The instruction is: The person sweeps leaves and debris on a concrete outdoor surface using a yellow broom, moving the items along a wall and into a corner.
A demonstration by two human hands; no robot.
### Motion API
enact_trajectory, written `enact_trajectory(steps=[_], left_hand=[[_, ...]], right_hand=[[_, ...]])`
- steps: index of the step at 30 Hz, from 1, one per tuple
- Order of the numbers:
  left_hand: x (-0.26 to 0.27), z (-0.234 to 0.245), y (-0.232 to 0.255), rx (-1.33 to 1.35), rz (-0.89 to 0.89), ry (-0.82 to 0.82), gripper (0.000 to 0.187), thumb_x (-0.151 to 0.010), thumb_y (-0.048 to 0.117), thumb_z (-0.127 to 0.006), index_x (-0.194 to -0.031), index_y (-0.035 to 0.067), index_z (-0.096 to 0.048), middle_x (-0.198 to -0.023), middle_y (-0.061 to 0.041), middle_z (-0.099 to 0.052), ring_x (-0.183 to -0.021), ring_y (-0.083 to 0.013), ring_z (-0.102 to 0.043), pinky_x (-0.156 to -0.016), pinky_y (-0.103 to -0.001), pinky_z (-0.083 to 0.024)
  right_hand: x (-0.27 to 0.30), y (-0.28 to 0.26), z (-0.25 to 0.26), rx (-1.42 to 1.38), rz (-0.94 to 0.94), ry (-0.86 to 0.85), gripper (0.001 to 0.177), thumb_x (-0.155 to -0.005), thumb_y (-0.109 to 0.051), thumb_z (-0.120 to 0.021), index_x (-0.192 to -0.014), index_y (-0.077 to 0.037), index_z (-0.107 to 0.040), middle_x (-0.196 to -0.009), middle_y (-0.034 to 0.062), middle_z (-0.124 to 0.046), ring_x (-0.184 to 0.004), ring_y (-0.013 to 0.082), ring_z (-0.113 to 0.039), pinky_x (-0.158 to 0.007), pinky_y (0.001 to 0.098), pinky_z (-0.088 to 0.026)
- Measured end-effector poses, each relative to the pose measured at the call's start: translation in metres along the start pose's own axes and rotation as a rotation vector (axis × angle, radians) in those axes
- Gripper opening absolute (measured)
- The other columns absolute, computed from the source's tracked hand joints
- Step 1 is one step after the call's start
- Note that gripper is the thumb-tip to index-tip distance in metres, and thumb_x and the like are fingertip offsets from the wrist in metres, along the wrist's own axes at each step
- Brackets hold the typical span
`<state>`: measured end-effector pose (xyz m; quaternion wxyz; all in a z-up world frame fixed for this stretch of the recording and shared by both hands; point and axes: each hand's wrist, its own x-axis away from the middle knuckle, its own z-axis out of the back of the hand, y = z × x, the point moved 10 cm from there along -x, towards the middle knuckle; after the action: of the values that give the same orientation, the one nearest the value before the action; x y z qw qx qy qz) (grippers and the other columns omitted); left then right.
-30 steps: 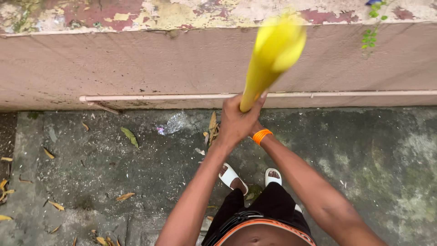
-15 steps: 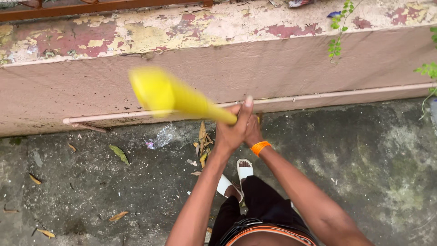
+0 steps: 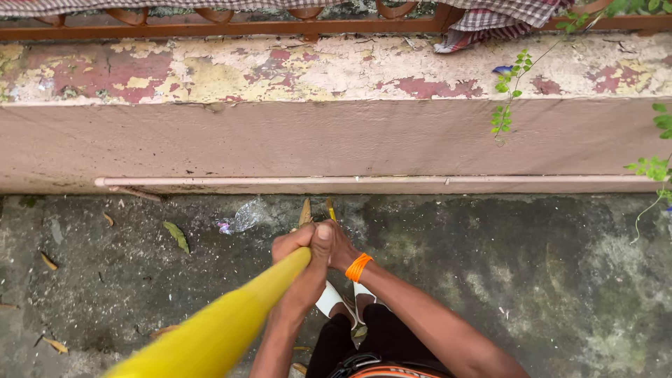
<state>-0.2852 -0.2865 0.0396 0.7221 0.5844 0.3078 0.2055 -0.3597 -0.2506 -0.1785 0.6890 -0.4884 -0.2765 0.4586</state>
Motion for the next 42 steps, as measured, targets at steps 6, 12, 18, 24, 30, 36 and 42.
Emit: enact_trajectory(steps=[6,12,18,24,30,36,42], left_hand=[[-0.011,-0.008,-0.011,0.222,0.079,0.01,0.052,-0.107,0.036,-0.056,-0.066,0.004,-0.058,-0.057,0.002,-0.056,-0.051,-0.0088,-0.051,-0.049,-0.028,-0.041],[-0.016,-0.051,-0.08,0.41,0.149,0.129,0.054,-0.108,0.029,-0.06,-0.06,0.007,-0.049,-0.057,0.001,-0.049,-0.052,-0.0081,-0.043,-0.049,-0.028,-0.034],[-0.025,-0.085,-0.086,0.028,0.097,0.099,0.044,-0.103,0.021,-0.062,-0.063,0.005,-0.051,-0.057,0.004,-0.044,-0.055,-0.0071,-0.039,-0.051,-0.028,-0.033],[-0.022,-0.052,-0.056,-0.067,0.038,0.165,0.051,-0.1,0.015,-0.068,-0.058,0.004,-0.041,-0.054,0.002,-0.035,-0.051,-0.009,-0.032,-0.052,-0.029,-0.028],[0.008,-0.009,-0.018,-0.077,0.056,0.237,0.045,-0.097,0.016,-0.068,-0.062,0.003,-0.042,-0.056,0.004,-0.036,-0.053,-0.0047,-0.033,-0.049,-0.026,-0.028],[0.004,-0.022,-0.058,0.267,0.223,0.241,0.04,-0.1,0.022,-0.062,-0.069,-0.002,-0.065,-0.059,0.004,-0.053,-0.054,-0.0046,-0.043,-0.047,-0.027,-0.03],[-0.002,-0.07,-0.089,0.089,0.149,0.057,0.036,-0.101,0.017,-0.066,-0.069,-0.001,-0.063,-0.061,0.002,-0.055,-0.059,-0.007,-0.047,-0.055,-0.027,-0.039]], right_hand=[[0.003,-0.04,0.05,0.043,-0.013,0.151,0.019,-0.083,-0.025,-0.071,-0.077,-0.008,-0.064,-0.063,0.0141,-0.063,-0.055,0.0336,-0.064,-0.054,0.0376,-0.049],[0.014,0.024,0.084,0.237,-0.003,0.265,0.022,-0.075,-0.023,-0.078,-0.08,-0.006,-0.065,-0.073,0.0187,-0.067,-0.067,0.039,-0.064,-0.062,0.0411,-0.052],[0.001,0.11,0.047,-0.495,-0.089,0.113,0.047,-0.101,-0.046,-0.046,-0.097,-0.006,-0.07,-0.097,0.0078,-0.075,-0.091,0.0203,-0.072,-0.086,0.0371,-0.056],[-0.003,0.109,-0.016,-0.647,-0.252,-0.088,0.064,-0.104,-0.059,-0.022,-0.106,-0.009,-0.063,-0.103,0.0018,-0.068,-0.095,0.0137,-0.065,-0.087,0.0326,-0.052],[-0.003,-0.003,0.008,0.092,0.12,0.024,0.032,-0.084,-0.034,-0.072,-0.078,-0.006,-0.056,-0.072,0.0144,-0.06,-0.07,0.0339,-0.062,-0.064,0.0407,-0.049],[0.011,0.01,0.051,0.126,0.038,0.169,0.036,-0.078,-0.037,-0.078,-0.074,-0.009,-0.056,-0.066,0.0144,-0.06,-0.062,0.038,-0.062,-0.058,0.0438,-0.048],[0.008,0.093,0.036,-0.231,0.007,0.17,0.031,-0.092,-0.031,-0.069,-0.077,-0.009,-0.053,-0.071,0.0083,-0.057,-0.067,0.028,-0.057,-0.059,0.0395,-0.044]])
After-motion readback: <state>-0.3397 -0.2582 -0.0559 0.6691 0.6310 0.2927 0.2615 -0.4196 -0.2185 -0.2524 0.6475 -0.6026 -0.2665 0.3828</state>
